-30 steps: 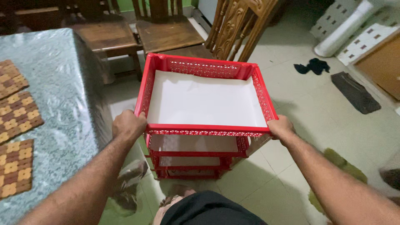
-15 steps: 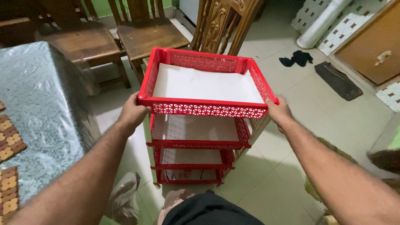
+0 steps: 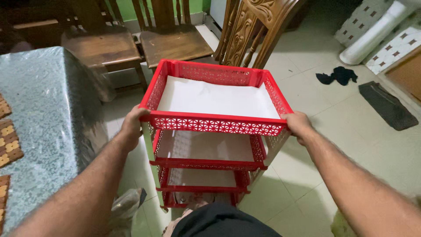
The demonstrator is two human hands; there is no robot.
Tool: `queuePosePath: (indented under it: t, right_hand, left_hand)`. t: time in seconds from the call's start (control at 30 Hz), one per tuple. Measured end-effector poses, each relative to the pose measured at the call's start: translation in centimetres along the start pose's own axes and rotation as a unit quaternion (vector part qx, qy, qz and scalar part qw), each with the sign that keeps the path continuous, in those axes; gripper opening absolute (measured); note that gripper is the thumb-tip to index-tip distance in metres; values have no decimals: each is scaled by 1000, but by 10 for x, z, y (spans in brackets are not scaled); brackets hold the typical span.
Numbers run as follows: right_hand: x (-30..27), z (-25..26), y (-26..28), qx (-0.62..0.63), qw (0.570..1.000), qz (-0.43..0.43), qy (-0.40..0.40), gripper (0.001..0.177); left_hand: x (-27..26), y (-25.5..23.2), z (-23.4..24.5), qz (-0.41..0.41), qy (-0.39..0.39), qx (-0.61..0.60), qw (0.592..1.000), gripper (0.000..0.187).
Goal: The person assembles a red plastic basket by snapping together corner connectors and side panels. They then disassemble a white basket and place its panels inside the red basket.
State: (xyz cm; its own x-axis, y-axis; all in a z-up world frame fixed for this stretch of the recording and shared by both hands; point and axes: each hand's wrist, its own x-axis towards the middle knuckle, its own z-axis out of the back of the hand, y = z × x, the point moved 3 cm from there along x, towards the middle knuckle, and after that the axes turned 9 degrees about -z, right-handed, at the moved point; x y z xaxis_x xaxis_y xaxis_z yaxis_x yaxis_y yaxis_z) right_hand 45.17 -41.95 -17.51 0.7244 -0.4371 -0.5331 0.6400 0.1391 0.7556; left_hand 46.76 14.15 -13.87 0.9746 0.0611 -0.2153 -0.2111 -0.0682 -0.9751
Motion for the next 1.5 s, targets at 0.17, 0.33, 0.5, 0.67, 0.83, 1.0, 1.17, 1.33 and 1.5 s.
queuePosePath:
  t: [0.17, 0.33, 0.5, 0.67, 0.83, 1.0, 1.17, 1.33, 1.5]
  right_hand:
    - [27, 0, 15, -94, 990, -80, 66, 35]
    - [34, -2, 12, -131, 985, -80, 79, 35]
    - [22, 4, -3, -190, 976, -73, 73, 37]
    - [-16, 13, -29, -246, 969, -12, 16, 41]
    - [-83, 14, -56, -371, 913, 38, -163, 43]
    - [-160, 11, -106, -334, 915, 21, -225, 50]
    - [-208, -21, -144, -316, 918, 7, -240, 69]
    - [-217, -22, -140, -278, 925, 3, -258, 79]
    - [-204, -32, -109, -311, 892, 131, -301, 81]
  left_hand:
    - [4, -10, -12, -8, -89, 99, 991, 48]
    - [6, -14, -6, 29, -120, 197, 973, 49]
    - [7, -25, -1, 111, -64, 262, 956, 54]
    - [-17, -15, 7, 176, 34, 285, 942, 39]
    - [-48, 17, 18, 104, 61, 276, 954, 40]
    - [-96, 38, 26, 35, 69, 321, 944, 41]
    - [-141, 38, 31, 101, 75, 259, 958, 53]
    - [-163, 54, 30, 110, 90, 270, 952, 59]
    - [-174, 77, 35, 72, 76, 364, 925, 54]
